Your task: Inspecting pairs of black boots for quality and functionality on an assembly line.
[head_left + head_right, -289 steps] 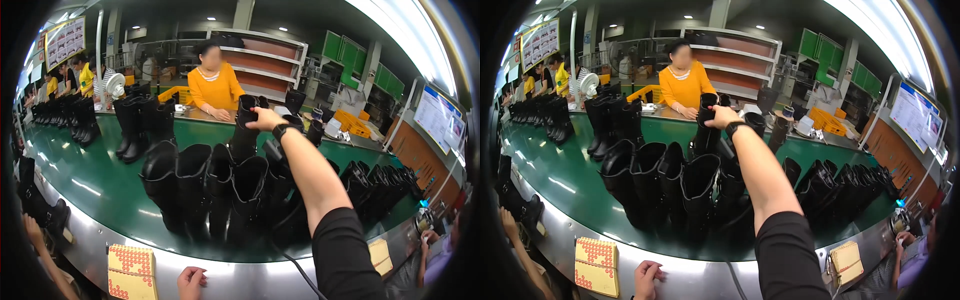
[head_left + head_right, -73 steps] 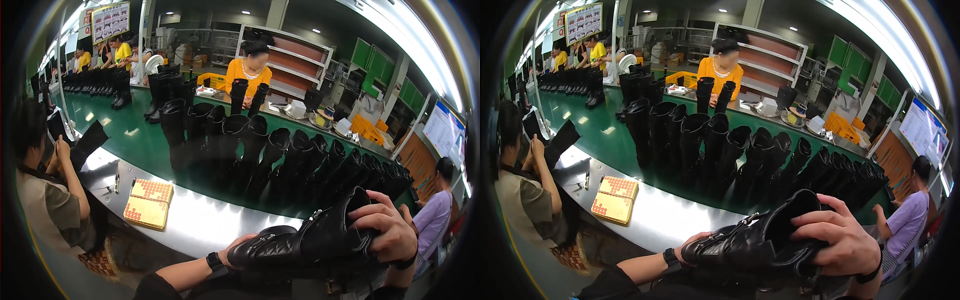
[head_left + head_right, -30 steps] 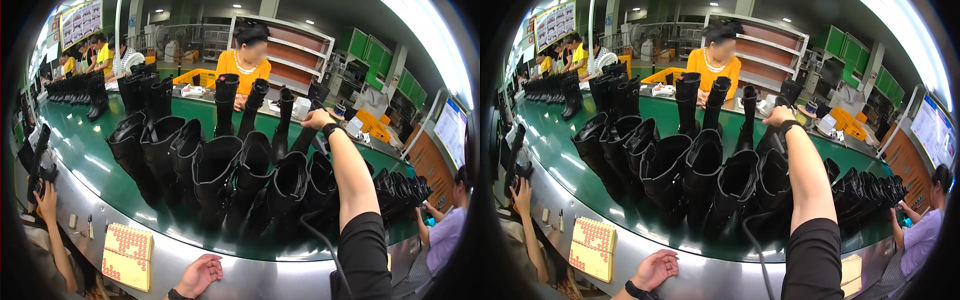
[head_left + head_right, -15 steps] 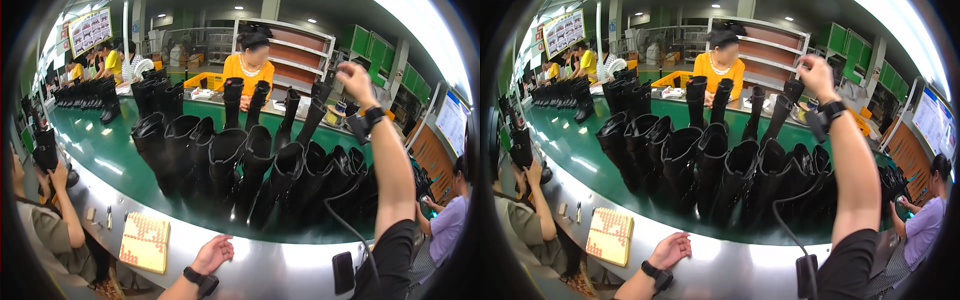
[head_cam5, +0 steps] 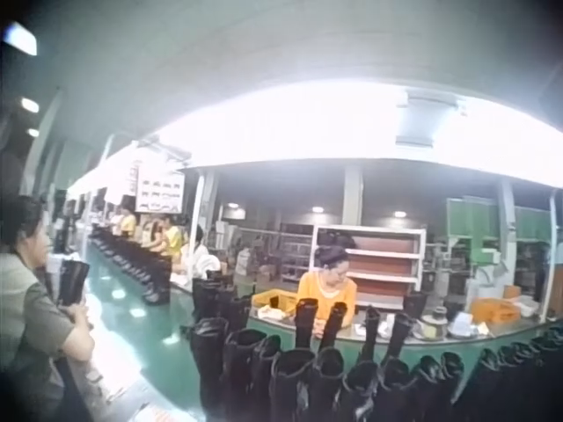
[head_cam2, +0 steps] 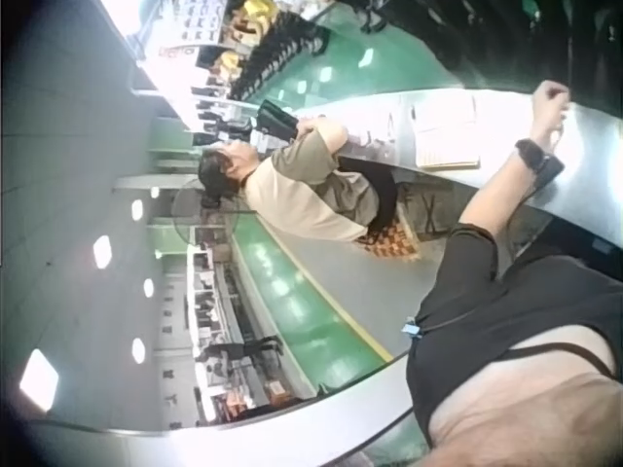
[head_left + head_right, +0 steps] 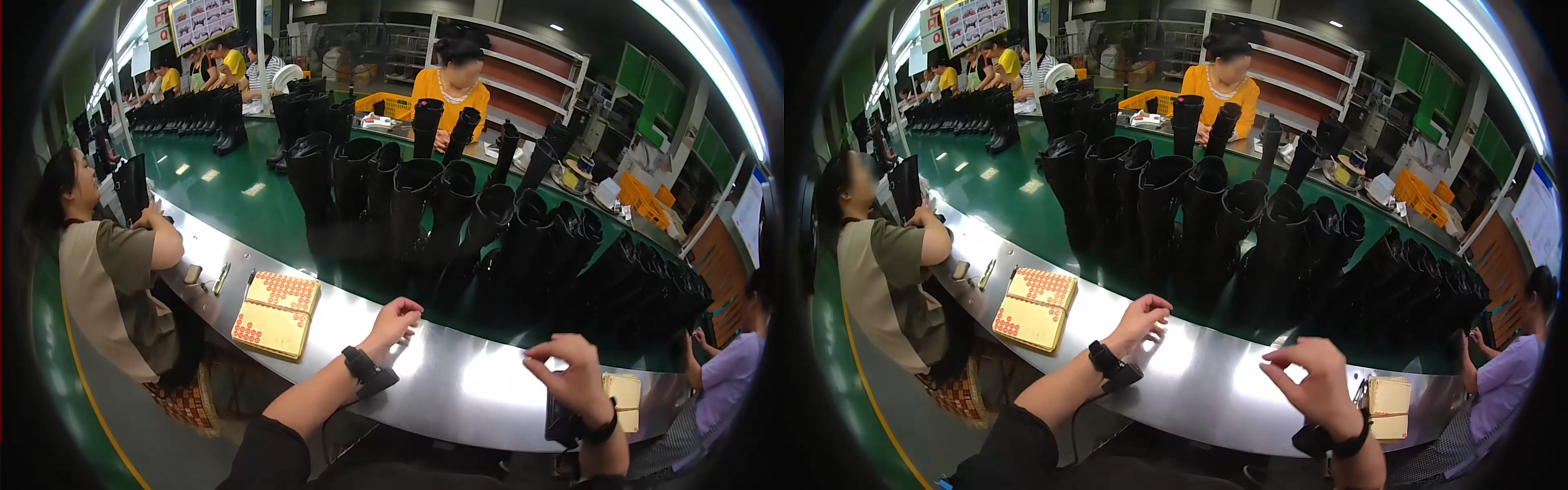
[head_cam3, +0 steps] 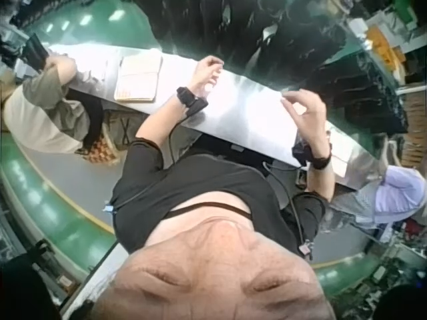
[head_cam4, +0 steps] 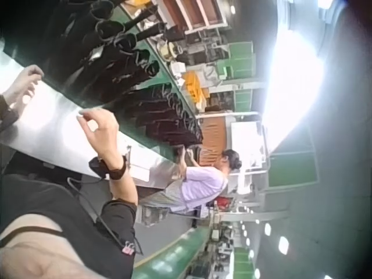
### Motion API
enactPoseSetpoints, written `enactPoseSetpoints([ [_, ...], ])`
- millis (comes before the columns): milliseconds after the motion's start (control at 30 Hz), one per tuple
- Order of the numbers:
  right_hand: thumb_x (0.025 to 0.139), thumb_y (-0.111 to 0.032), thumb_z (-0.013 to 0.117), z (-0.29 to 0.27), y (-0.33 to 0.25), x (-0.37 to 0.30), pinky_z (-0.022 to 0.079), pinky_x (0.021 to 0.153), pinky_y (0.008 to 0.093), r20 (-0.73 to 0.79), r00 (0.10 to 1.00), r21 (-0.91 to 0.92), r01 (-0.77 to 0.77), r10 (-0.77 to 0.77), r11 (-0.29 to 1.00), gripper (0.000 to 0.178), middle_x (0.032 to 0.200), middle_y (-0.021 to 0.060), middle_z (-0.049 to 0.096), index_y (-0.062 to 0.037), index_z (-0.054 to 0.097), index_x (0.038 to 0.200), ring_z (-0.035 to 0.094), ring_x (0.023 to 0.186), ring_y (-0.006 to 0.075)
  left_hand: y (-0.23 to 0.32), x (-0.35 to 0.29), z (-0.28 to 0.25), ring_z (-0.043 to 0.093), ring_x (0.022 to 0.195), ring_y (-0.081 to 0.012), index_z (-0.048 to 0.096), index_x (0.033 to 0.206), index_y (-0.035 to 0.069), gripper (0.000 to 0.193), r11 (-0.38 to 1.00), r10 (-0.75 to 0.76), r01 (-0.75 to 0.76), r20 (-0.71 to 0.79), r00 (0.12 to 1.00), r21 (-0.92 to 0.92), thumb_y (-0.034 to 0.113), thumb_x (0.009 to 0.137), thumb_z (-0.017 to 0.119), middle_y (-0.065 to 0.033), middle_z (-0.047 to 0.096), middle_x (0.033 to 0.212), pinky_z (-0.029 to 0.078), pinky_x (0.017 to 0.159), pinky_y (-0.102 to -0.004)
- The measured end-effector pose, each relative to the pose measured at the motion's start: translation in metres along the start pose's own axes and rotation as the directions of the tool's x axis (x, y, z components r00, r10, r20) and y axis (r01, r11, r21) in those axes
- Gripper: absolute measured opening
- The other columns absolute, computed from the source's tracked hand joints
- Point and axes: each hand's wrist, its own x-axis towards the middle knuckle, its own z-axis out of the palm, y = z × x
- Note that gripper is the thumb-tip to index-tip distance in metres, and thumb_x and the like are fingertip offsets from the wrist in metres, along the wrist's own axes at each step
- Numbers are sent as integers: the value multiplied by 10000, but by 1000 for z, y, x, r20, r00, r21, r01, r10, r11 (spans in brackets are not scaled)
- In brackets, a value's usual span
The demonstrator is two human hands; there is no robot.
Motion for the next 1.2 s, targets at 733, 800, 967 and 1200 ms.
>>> enactPoseSetpoints([
  [733,903,-109,663,94,67,-156,521,763,236,471,667,637,-710,577,300,185,864,80,706,46,692,1000,662,813,126,101,134,-56,363,1304,-452,630,1209,126,663,622,526,-242,-169,834,745,501,687,794,-273,450,1370,363,1065,-462],
  [800,905,-105,659,98,64,-153,522,757,237,499,622,607,-748,604,269,182,856,78,705,48,691,1000,662,802,125,100,136,-50,449,1219,-431,657,1159,118,542,608,635,-294,-229,738,738,460,748,749,-235,525,1278,410,1005,-455],
  [967,905,-122,662,102,59,-143,520,756,232,515,649,564,-749,561,348,187,862,72,710,39,696,994,664,797,122,106,125,-32,638,886,-393,718,922,32,374,471,804,-197,-327,496,860,393,828,696,-183,657,993,513,776,-436],
  [1200,895,-161,677,106,54,-131,522,764,250,533,717,523,-697,450,491,202,871,74,719,6,705,1005,672,814,132,139,47,-23,647,758,-330,726,820,40,228,276,952,-374,-199,233,886,251,750,779,-142,664,849,522,682,-388],
])
